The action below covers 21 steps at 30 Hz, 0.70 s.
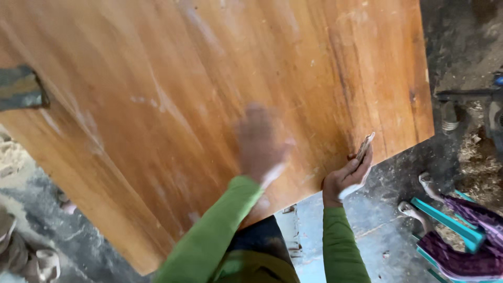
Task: The person sands a large wooden board using a sanding block. They move the block back and forth across the surface of the board, covering different areas to smooth the wood.
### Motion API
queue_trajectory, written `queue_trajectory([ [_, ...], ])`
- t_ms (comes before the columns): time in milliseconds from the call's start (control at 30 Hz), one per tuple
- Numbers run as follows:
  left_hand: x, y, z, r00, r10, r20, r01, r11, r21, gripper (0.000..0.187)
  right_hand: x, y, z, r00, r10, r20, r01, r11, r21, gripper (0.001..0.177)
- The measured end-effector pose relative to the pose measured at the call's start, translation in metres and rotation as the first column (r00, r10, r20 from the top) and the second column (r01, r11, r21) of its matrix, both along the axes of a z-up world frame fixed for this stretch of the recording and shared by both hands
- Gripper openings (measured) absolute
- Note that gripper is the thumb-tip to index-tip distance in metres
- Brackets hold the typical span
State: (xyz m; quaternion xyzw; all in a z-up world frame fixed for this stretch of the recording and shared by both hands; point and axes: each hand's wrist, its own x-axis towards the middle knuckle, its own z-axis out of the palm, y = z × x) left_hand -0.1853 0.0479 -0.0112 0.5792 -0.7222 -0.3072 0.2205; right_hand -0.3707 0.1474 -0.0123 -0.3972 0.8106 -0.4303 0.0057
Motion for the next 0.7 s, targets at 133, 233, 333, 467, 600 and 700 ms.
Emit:
queue_trajectory([
  [133,-0.027,-0.017,0.001,0.812,-0.584,-0.004,0.577,0.803,-0.149,0.083,-0.007,0.003,-0.007,0.997,0.08,0.009,-0.08,0.996,-0.034,0.043],
  [233,0.042,-0.088,0.007,0.857,-0.515,-0.008,0.493,0.825,-0.277,0.082,-0.006,0.005,-0.013,0.998,0.039,0.045,-0.038,0.999,-0.018,0.045],
  [333,0.14,-0.164,0.037,0.899,0.057,0.434,-0.156,0.968,0.197,0.056,-0.015,0.009,-0.019,1.0,0.022,-0.005,-0.022,1.0,0.023,0.044],
  [467,0.164,-0.063,0.043,0.996,0.071,-0.047,-0.073,0.996,-0.044,0.071,-0.025,0.004,-0.036,0.963,0.217,0.162,-0.182,0.961,-0.209,0.044],
  [600,0.124,0.111,0.04,0.898,-0.441,0.003,0.441,0.898,-0.005,0.075,-0.029,0.013,-0.031,0.991,0.115,-0.074,-0.112,0.992,0.052,0.042],
  [700,0.15,0.14,0.023,0.86,-0.509,0.025,0.51,0.86,-0.009,0.077,-0.031,-0.002,-0.036,0.993,0.118,-0.008,-0.118,0.993,-0.017,0.043],
])
